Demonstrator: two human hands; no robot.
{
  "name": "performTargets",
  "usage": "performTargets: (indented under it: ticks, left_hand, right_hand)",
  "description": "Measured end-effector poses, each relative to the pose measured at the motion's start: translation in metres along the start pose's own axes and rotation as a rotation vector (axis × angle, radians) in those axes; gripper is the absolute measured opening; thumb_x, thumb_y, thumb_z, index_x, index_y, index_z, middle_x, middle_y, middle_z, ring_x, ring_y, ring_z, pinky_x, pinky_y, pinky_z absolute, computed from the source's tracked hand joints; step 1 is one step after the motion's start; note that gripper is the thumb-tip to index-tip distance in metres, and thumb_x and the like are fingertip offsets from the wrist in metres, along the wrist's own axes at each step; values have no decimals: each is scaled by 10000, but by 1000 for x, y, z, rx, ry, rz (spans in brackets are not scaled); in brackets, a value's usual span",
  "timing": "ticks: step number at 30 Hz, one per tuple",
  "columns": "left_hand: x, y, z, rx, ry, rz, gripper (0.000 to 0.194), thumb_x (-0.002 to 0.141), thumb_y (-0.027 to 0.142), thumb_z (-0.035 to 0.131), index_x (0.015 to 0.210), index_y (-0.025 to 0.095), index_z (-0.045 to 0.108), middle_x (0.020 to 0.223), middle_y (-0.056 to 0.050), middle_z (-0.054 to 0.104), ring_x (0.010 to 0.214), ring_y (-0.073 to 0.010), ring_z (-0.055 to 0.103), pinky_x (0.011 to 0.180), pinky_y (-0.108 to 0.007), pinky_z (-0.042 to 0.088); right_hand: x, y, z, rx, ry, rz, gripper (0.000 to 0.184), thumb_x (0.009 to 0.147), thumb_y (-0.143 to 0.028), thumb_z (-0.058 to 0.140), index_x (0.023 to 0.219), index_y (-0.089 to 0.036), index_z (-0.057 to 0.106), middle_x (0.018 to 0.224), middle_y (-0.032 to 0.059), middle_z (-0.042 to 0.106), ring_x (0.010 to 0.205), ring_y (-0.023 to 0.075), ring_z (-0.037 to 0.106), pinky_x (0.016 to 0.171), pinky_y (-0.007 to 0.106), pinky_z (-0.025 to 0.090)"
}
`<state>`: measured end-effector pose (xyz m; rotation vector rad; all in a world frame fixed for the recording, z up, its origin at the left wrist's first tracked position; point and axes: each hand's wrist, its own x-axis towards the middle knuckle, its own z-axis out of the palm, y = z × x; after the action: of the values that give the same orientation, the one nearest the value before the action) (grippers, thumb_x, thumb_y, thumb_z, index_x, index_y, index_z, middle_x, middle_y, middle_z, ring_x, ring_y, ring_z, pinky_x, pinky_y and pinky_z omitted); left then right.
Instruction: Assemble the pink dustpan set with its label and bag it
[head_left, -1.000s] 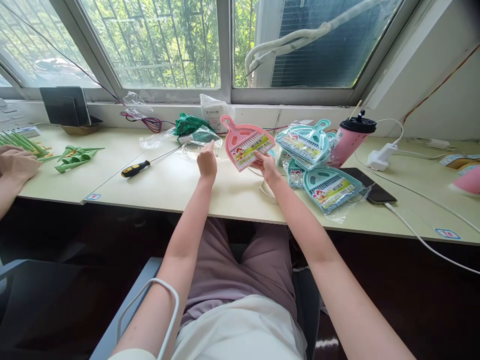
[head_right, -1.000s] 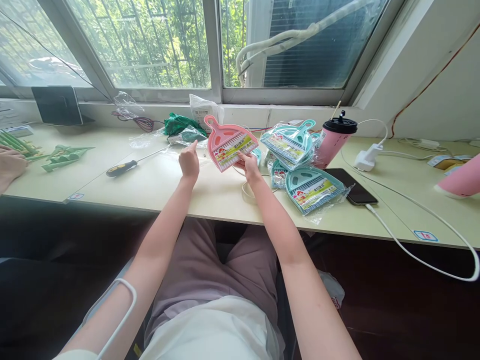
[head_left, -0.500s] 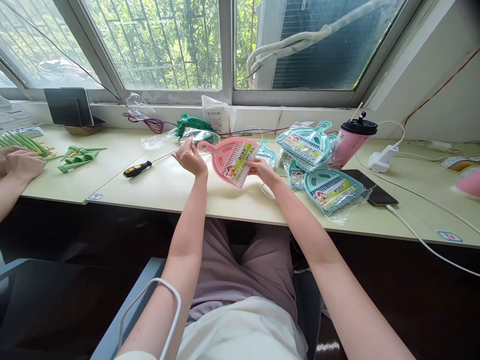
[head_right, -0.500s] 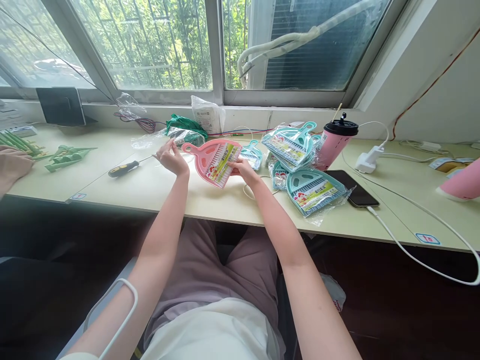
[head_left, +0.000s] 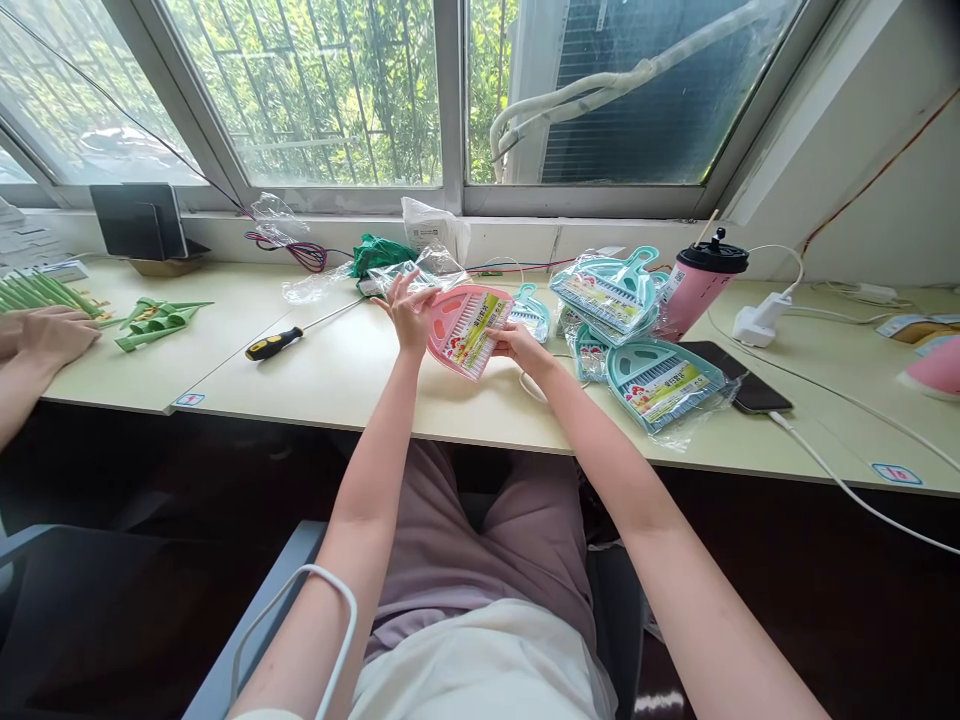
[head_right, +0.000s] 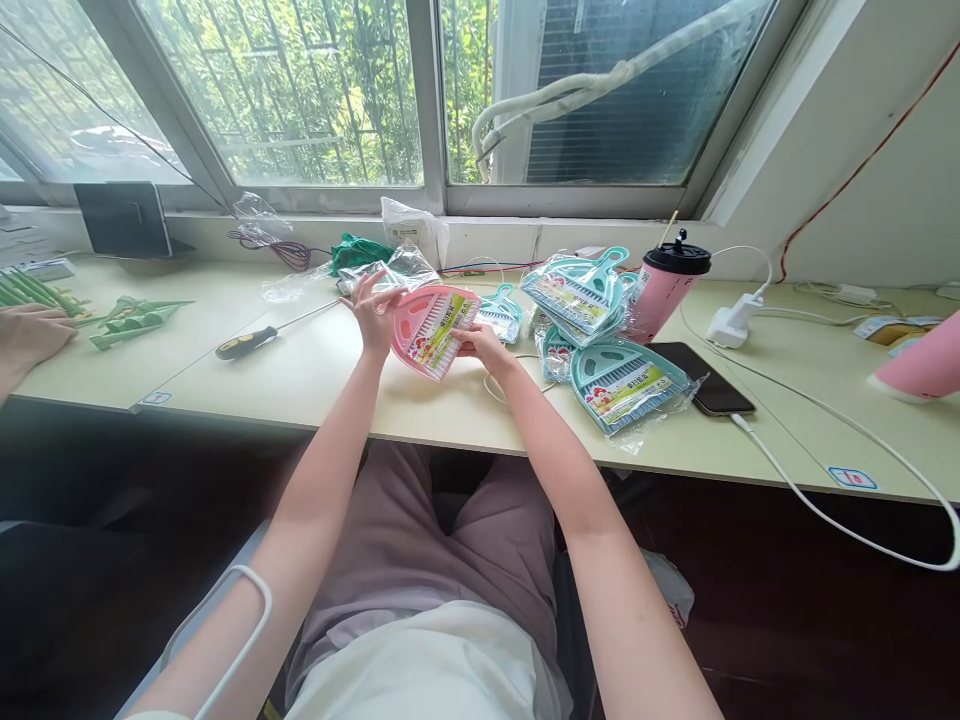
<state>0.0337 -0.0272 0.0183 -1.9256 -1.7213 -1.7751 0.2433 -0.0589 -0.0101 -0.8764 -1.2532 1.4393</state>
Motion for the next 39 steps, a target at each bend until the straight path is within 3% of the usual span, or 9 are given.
performTargets:
  ticks: [5,9,13,16,23,26,29,34,39]
  left_hand:
    - [-2,4,-1,8,-40,43,210,933,197,670,956,339,824,1445,-23,631,1543,-279,356,1293,-661,109]
    - [-2,1,-3,55,61,-28,222,964,210,633,1010,330,814,1443,-30,631,1516,-275,400,1303,-642,47]
    - [-1,-1,-6,60,164,-164,230,985,220,610,1077,305,802,1436,-61,640,1472,-277,453,1309,-612,61]
    - [0,-3,-7,45,167,-208,223,984,221,614,1089,290,799,1427,-72,648,1447,-275,476,1309,-590,132]
    - [5,-25,-3,27,209,-285,274,985,207,571,1154,269,778,1385,-113,664,1391,-256,540,1235,-507,374]
    - [8,-32,-3,6,217,-357,280,987,206,551,1152,245,774,1346,-134,683,1349,-257,579,1210,-515,407]
    - [7,-29,-2,-24,180,-359,244,970,209,585,1105,252,785,1347,-128,686,1337,-267,583,1212,-552,390]
    - [-2,-12,2,40,114,-248,205,933,192,670,1047,298,802,1400,-81,664,1408,-306,499,1253,-667,217]
    - [-6,-6,3,35,63,-204,198,940,180,665,1032,285,806,1406,-89,655,1418,-291,484,1276,-626,178]
  right_hand:
    - [4,0,2,89,96,20,99,827,-185,803,883,-169,723,857,68,813,845,227,787,943,428,643]
    - [6,-1,1,190,282,-19,87,864,-159,758,892,-193,684,848,32,805,853,198,782,974,414,634]
    - [5,-2,0,203,323,-16,66,896,-142,706,919,-196,676,842,19,804,838,189,780,970,416,639]
    - [4,-2,1,165,268,23,57,901,-122,687,907,-178,694,823,32,803,791,183,773,952,404,643]
    - [0,-6,-2,-29,-57,80,111,841,-141,776,951,-131,767,942,109,821,761,206,776,823,367,659]
    - [0,-6,-4,-51,-89,100,125,847,-143,766,971,-125,775,972,121,822,767,205,778,763,327,655]
    - [2,-4,-3,-27,-40,108,98,844,-122,759,942,-131,767,919,102,822,733,190,769,799,343,657]
    - [6,0,0,72,158,78,74,881,-89,688,883,-152,728,806,48,803,688,168,754,894,386,655]
    - [8,2,-1,124,334,81,111,903,-67,643,882,-168,686,744,19,782,667,156,745,908,387,660]
